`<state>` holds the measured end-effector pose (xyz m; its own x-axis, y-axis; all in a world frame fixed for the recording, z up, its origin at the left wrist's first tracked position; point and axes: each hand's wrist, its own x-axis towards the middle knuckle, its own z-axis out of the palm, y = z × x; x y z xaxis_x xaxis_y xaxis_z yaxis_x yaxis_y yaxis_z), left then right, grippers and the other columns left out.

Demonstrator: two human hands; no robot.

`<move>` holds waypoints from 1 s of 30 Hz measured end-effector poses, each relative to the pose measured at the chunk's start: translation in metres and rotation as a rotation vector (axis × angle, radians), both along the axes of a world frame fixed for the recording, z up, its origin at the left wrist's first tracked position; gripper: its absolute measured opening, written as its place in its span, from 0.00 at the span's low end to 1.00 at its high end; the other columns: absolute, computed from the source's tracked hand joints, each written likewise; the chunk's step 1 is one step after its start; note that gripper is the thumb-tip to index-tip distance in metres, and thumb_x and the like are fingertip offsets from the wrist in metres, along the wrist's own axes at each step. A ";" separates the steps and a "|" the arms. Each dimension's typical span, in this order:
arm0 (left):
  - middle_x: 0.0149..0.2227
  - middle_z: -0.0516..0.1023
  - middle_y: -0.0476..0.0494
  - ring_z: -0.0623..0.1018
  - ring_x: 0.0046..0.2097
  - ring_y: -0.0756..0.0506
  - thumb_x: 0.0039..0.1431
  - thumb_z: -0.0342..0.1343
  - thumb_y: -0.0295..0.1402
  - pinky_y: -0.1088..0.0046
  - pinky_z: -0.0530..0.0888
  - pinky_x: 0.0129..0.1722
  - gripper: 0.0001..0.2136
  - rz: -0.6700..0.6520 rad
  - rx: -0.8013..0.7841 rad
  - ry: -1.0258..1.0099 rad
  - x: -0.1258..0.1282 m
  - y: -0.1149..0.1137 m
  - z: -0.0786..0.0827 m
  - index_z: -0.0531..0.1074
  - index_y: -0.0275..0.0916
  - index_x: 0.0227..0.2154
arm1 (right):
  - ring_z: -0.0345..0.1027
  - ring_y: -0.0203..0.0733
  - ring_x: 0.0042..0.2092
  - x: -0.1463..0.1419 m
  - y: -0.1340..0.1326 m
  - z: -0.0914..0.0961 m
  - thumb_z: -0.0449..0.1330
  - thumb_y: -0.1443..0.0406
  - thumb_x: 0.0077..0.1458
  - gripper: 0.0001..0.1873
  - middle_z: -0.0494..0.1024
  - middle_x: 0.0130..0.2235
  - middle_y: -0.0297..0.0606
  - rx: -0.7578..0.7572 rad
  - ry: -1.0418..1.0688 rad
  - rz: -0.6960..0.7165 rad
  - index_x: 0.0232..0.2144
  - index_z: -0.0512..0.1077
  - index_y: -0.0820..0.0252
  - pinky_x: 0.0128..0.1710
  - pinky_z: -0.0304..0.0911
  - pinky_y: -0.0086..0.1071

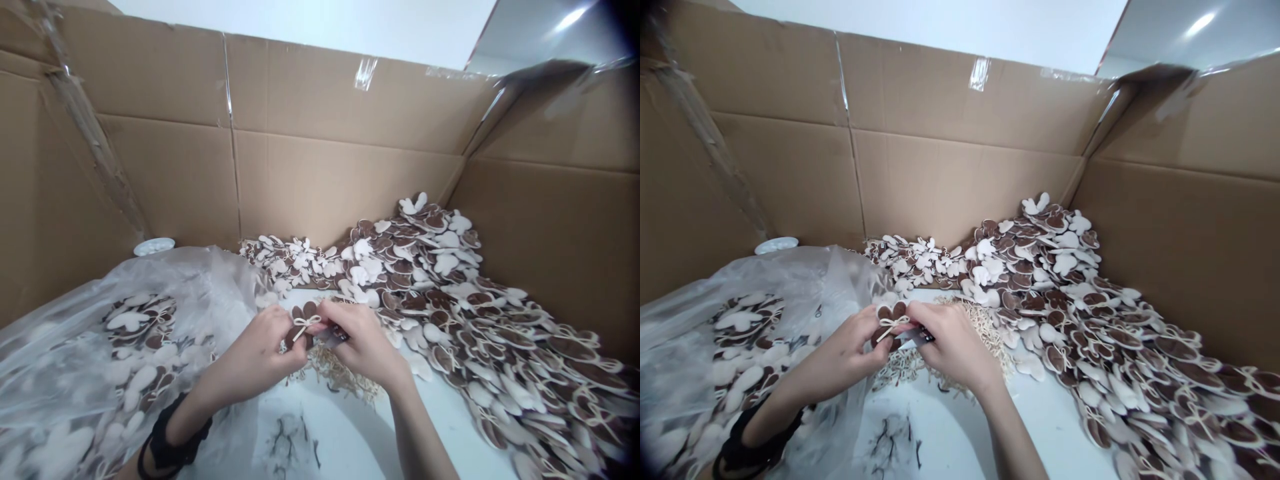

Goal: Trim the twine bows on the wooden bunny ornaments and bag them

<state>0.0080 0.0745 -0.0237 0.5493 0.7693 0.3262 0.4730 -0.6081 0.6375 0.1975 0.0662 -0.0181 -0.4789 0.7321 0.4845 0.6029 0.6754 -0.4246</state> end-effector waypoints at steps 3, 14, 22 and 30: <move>0.31 0.69 0.46 0.68 0.39 0.42 0.59 0.44 0.32 0.66 0.67 0.36 0.07 0.010 -0.041 0.070 -0.002 -0.001 0.003 0.66 0.40 0.28 | 0.55 0.32 0.24 -0.003 0.003 -0.005 0.52 0.70 0.58 0.11 0.62 0.22 0.28 -0.019 0.115 0.074 0.23 0.58 0.58 0.25 0.48 0.27; 0.25 0.63 0.49 0.64 0.27 0.47 0.53 0.49 0.25 0.71 0.57 0.26 0.12 0.143 -0.024 0.226 0.013 0.002 -0.001 0.52 0.41 0.21 | 0.49 0.35 0.25 -0.019 0.007 -0.007 0.67 0.58 0.43 0.24 0.58 0.21 0.26 -0.273 0.108 -0.177 0.22 0.53 0.56 0.24 0.43 0.29; 0.23 0.64 0.51 0.64 0.26 0.49 0.53 0.50 0.26 0.73 0.57 0.26 0.12 0.119 -0.021 0.132 0.013 0.003 -0.004 0.52 0.40 0.20 | 0.49 0.33 0.25 -0.025 0.009 -0.011 0.61 0.58 0.53 0.21 0.56 0.22 0.26 -0.346 0.375 -0.031 0.22 0.52 0.57 0.24 0.45 0.28; 0.22 0.66 0.54 0.65 0.24 0.51 0.59 0.47 0.31 0.75 0.58 0.24 0.06 0.003 -0.146 0.022 0.006 0.003 0.005 0.63 0.37 0.27 | 0.50 0.33 0.22 -0.034 0.009 -0.021 0.51 0.59 0.61 0.18 0.56 0.21 0.27 -0.139 0.441 -0.057 0.23 0.51 0.57 0.23 0.46 0.28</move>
<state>0.0139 0.0771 -0.0186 0.5525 0.8094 0.1992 0.4894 -0.5084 0.7085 0.1636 0.0755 -0.0395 -0.2062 0.8236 0.5284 0.3793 0.5651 -0.7327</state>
